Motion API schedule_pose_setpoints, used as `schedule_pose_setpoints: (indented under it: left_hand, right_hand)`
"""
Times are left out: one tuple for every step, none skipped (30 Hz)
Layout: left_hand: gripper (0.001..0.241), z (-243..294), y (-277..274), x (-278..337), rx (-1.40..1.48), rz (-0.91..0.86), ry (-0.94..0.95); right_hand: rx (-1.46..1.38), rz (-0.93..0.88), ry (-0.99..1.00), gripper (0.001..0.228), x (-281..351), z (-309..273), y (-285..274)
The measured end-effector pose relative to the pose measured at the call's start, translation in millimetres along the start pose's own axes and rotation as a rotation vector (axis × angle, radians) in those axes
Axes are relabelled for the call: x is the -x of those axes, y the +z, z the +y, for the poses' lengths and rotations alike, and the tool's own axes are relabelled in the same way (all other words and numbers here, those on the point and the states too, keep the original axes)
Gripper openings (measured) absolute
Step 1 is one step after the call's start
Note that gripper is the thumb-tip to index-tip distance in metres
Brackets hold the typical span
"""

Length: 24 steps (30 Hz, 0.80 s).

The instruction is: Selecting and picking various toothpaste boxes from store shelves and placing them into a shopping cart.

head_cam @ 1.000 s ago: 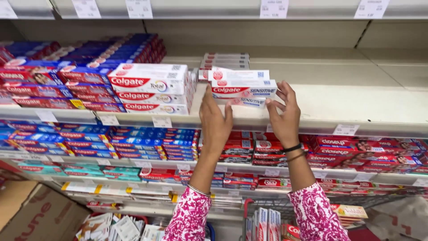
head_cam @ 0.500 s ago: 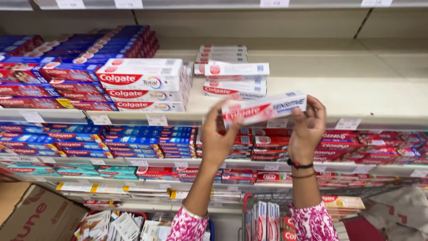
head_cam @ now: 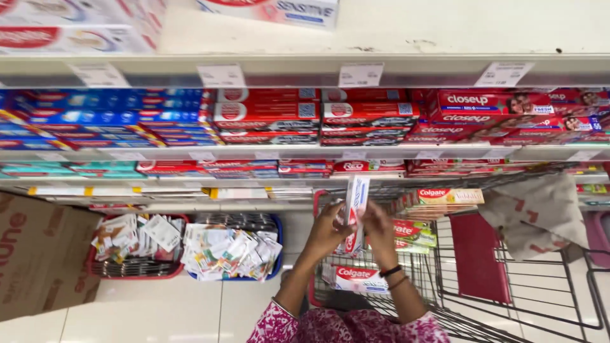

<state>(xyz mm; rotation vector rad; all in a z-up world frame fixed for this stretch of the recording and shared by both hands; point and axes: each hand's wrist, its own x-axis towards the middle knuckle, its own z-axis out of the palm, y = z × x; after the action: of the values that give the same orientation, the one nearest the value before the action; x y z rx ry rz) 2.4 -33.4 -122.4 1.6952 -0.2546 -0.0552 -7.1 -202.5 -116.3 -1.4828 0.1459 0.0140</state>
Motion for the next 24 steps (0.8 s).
schedule_pose_setpoints:
  left_hand:
    - [0.068, -17.8, 10.9, 3.4, 0.007, -0.002, -0.014]
    - [0.069, -35.4, 21.8, 7.1, -0.093, 0.000, -0.160]
    - [0.070, -52.5, 32.9, 11.0, -0.193, 0.000, -0.307]
    - [0.070, -81.5, 47.1, 14.5, -0.189, -0.002, -0.317]
    - [0.062, -109.9, 61.6, 18.4, -0.110, 0.080, -0.302]
    - [0.053, -138.8, 72.1, 19.5, -0.038, 0.161, -0.282]
    - [0.053, -137.4, 75.1, 17.7, -0.040, 0.158, -0.286]
    - [0.052, -135.9, 78.5, 19.4, -0.098, 0.188, -0.373]
    - [0.052, -134.6, 81.6, 21.7, -0.156, 0.217, -0.458]
    - [0.052, -153.4, 87.2, 23.3, -0.156, 0.213, -0.472]
    - [0.049, -172.0, 92.4, 26.3, -0.206, 0.281, -0.379]
    - [0.047, -190.5, 98.4, 27.2, -0.254, 0.352, -0.281]
    - [0.047, -199.2, 101.6, 30.3, -0.252, 0.352, -0.292]
    - [0.044, -207.9, 103.6, 31.2, -0.316, 0.384, -0.202]
    - [0.042, -215.8, 105.3, 32.7, -0.380, 0.414, -0.111]
    - [0.042, -228.1, 108.3, 31.8, -0.379, 0.415, -0.114]
    - [0.043, -239.8, 111.1, 31.7, -0.375, 0.411, -0.157]
    - [0.045, -250.9, 114.0, 33.6, -0.371, 0.406, -0.202]
    - [0.045, -250.8, 112.4, 34.5, -0.371, 0.407, -0.206]
    - [0.044, -250.8, 109.5, 33.3, -0.299, 0.393, -0.239]
    - [0.043, -249.6, 106.4, 33.0, -0.228, 0.379, -0.271]
    - [0.043, -239.3, 104.2, 31.4, -0.230, 0.382, -0.264]
    - [0.036, -228.0, 101.7, 30.9, -0.259, 0.405, -0.268]
    - [0.029, -216.4, 99.8, 28.0, -0.287, 0.429, -0.268]
  right_hand:
    - [0.006, 0.003, 0.015, 0.048, -1.6, 48.8, -13.3]
    - [0.002, 0.022, 0.092, 0.047, -2.3, 97.5, -26.8]
    - [-0.002, 0.042, 0.170, 0.046, -1.6, 145.8, -40.9]
    - [0.002, 0.043, 0.180, 0.046, -3.4, 167.7, -47.9]
    - [0.006, 0.058, 0.252, 0.046, -4.6, 189.2, -55.1]
    - [0.004, 0.073, 0.319, 0.047, -9.2, 211.2, -58.4]
    - [0.001, 0.075, 0.324, 0.047, -14.9, 223.1, -56.7]
    - [0.054, 0.115, 0.359, 0.045, -16.4, 235.6, -55.1]
    - [0.109, 0.154, 0.394, 0.044, -17.4, 248.6, -53.2]
    - [0.110, 0.156, 0.408, 0.044, -17.2, 263.7, -55.6]
    - [0.160, 0.162, 0.332, 0.041, -15.7, 279.1, -57.6]
    - [0.212, 0.164, 0.250, 0.038, -17.2, 293.3, -60.7]
    - [0.217, 0.161, 0.260, 0.038, -16.4, 291.7, -58.7]
    - [0.315, 0.135, 0.112, 0.036, -18.2, 289.5, -55.5]
    - [0.410, 0.105, -0.037, 0.034, -19.4, 286.8, -52.0]
    - [0.412, 0.103, -0.035, 0.034, -19.5, 260.5, -44.9]
    - [0.449, 0.099, 0.076, 0.036, -18.9, 233.9, -37.5]
    - [0.486, 0.094, 0.189, 0.038, -16.5, 207.1, -29.9]
    - [0.487, 0.092, 0.192, 0.038, -15.3, 199.1, -29.0]
    - [0.534, 0.048, 0.280, 0.040, -16.0, 190.5, -27.2]
    - [0.580, 0.003, 0.368, 0.042, -15.6, 181.1, -25.0]
    - [0.579, 0.002, 0.360, 0.042, -16.9, 186.9, -27.5]
    - [0.547, 0.012, 0.262, 0.038, -17.3, 191.9, -29.5]
    - [0.517, 0.022, 0.161, 0.034, -20.0, 196.0, -32.1]
